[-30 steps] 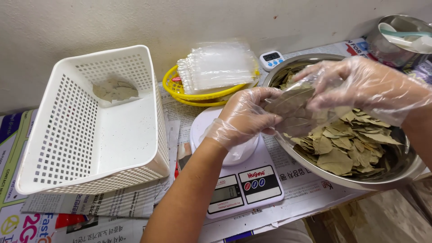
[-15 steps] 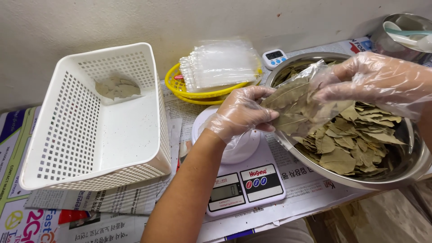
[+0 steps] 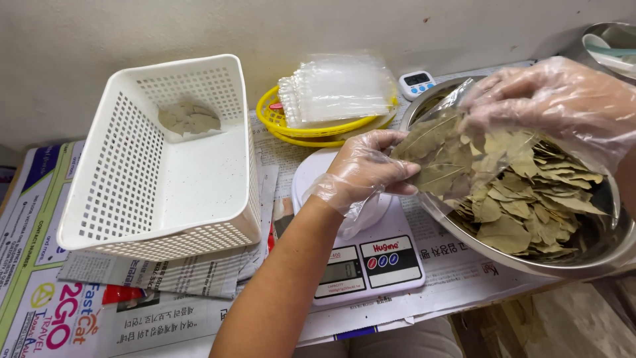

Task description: Packaging dried leaves into small plastic bags using a digital scale

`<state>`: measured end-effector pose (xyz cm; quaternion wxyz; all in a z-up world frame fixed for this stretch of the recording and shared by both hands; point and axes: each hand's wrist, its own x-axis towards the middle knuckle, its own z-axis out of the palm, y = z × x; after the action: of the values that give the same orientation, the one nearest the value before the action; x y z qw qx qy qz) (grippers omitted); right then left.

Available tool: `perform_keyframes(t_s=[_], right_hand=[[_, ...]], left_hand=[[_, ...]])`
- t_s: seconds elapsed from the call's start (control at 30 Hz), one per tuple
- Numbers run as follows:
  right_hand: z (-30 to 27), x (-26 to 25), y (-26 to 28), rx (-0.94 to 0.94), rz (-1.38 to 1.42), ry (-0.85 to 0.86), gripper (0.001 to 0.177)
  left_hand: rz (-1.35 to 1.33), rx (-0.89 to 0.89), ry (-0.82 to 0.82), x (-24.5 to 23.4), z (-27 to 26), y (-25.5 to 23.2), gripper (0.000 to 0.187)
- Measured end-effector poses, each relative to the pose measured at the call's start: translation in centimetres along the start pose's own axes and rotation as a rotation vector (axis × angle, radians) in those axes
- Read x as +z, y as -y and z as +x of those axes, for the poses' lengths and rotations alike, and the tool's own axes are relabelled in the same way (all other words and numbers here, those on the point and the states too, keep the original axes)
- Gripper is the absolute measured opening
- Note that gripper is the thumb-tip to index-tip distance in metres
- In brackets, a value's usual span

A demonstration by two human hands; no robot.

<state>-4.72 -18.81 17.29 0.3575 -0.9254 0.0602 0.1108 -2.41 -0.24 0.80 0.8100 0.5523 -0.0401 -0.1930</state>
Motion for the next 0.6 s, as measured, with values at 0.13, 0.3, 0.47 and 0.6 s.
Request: perform_keyframes(t_s=[0.13, 0.3, 0.47, 0.6], right_hand=[[1.7, -0.2, 0.0, -0.074, -0.090, 0.165, 0.025], [4.4, -2.2, -2.0, -0.109, -0.430, 0.235, 0.032], [2.9, -0.3, -3.2, -0.244, 0.367, 0.051, 0.004], [2.2, 0.9, -2.3, -0.283, 0.262, 0.178, 0.041]], left_hand=[[0.002, 0.025, 0.029, 0.1, 0.0, 0.9, 0.046], [0.001, 0.014, 0.011, 0.7, -1.8, -0.1, 0.043], [-0.070, -0.054, -0.081, -0.5, -3.0, -0.1, 0.057], [-0.096, -0.066, -0.147, -0.6, -3.7, 0.4, 0.046]])
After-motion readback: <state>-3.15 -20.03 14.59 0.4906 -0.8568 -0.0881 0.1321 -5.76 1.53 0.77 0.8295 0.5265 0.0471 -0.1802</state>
